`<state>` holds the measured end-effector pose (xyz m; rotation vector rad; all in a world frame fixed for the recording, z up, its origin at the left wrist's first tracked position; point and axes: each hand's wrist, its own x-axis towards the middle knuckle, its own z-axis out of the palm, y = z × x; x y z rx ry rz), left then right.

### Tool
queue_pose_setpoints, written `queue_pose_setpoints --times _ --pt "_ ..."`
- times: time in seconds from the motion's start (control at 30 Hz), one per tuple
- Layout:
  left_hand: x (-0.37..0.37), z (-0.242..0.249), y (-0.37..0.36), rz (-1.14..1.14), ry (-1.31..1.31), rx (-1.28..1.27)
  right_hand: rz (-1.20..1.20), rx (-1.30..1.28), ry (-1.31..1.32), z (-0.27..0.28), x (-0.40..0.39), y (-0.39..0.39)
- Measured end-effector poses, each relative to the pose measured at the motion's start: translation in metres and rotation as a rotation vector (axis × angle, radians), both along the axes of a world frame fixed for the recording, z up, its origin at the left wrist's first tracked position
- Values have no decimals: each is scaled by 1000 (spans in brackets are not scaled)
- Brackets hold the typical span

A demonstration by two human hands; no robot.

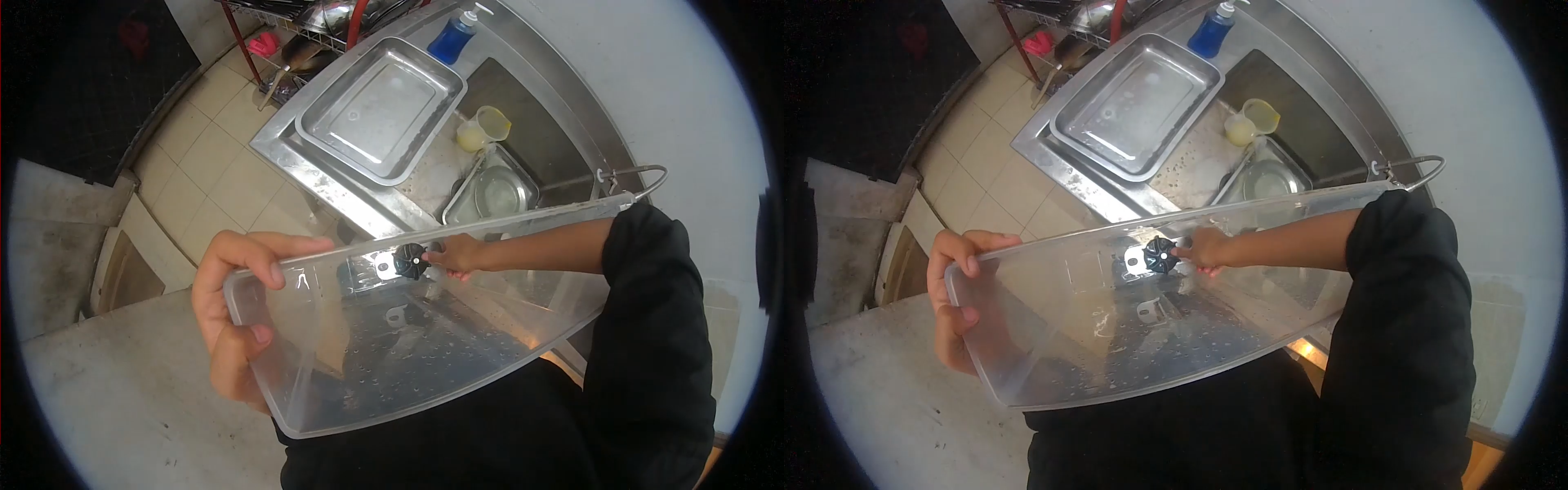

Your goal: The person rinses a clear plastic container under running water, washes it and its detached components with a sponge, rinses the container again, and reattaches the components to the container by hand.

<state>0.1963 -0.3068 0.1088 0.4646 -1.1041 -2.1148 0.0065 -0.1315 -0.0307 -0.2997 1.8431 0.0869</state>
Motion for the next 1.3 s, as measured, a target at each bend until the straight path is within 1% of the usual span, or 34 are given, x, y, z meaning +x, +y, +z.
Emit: queue_pose_setpoints --times 0.03,0.1,0.13,0.17,0.2,0.23,0.27,0.3,0.33,0.37,0.4,0.43,0.47,0.5,0.53,0.57,0.6,0.63,0.67,0.7,0.73,0.77,0.8,0.83,0.87,0.9,0.93,1.0,1.07,1.1,1.17,1.2,1.27,1.3 --pt "1 -1 1 -7 1 -1 -7 -1 1 3 1 -1" --pt "2 -3 2 15 -44 -72 720 -191 -30 32 1 -1" --pt "0 -4 4 -26 -12 -77 824 -318 2 79 5 -5" --pt "1 -7 5 55 -55 -105 931 -318 -147 125 3 -16" --pt "2 -8 5 135 -94 -134 833 -412 -102 175 1 -9" --pt "5 -9 4 123 -110 -184 736 -511 -51 219 0 0" --pt "13 -11 1 114 -129 -237 615 -679 50 259 -5 19" --pt "27 -18 -5 61 -180 -307 499 -846 154 285 -13 49" --pt "40 -24 -13 15 -237 -379 124 -1092 381 293 -20 87" --pt "46 -25 -20 -15 -212 -394 -125 -1153 641 298 -35 127" --pt "49 -18 -25 -111 -306 -441 -391 -1214 887 303 -49 168" --pt "51 -11 -28 -197 -403 -489 -579 -1219 1165 283 -78 213" --pt "58 -10 -32 -202 -389 -504 -872 -1246 1428 248 -111 252" --pt "62 -5 -31 -183 -537 -546 -953 -1205 1607 199 -150 309" --pt "60 7 -27 -159 -689 -588 -1010 -1159 1703 141 -184 360" --pt "46 29 -11 -150 -689 -603 -1177 -801 1624 82 -216 396" --pt "32 58 17 -157 -856 -668 -1308 -743 1373 20 -243 430" --pt "19 74 40 -154 -1025 -729 -1219 -658 1401 -17 -258 435" --pt "11 77 51 -134 -1025 -739 -1127 -575 1423 -41 -273 437" --pt "7 76 58 -65 -1037 -679 -1131 -596 1411 -53 -295 439" --pt "5 76 63 3 -1051 -623 -888 -467 1683 -64 -318 439" --pt "3 76 66 20 -1067 -637 -622 -323 1923 -77 -339 439" --pt "2 75 67 23 -1031 -596 -638 -339 1900 -80 -356 437" --pt "0 75 69 22 -991 -555 -789 -335 1727 -74 -372 438" --pt "-3 78 73 23 -1005 -568 -925 -321 1548 -74 -384 440" --pt "-7 80 77 6 -1077 -590 -934 -316 1533 -83 -394 445" --pt "-10 80 81 -15 -1147 -606 -892 -267 1546 -92 -401 452" --pt "-9 76 82 -41 -1155 -588 -838 -218 1550 -100 -412 462" --pt "-5 74 85 -56 -1168 -570 -1327 -590 1017 -103 -417 468" --pt "-6 73 90 -54 -1160 -588 -1324 -584 1007 -103 -419 471" --pt "-4 69 95 -51 -1162 -599 -1422 -663 900 -99 -425 475" --pt "0 66 92 -48 -1155 -583 -1419 -662 892 -98 -435 482" --pt "23 53 69 -30 -1162 -566 -1605 -1099 639 -98 -457 502" --pt "46 38 43 33 -1128 -500 -1594 -1103 619 -85 -461 500"
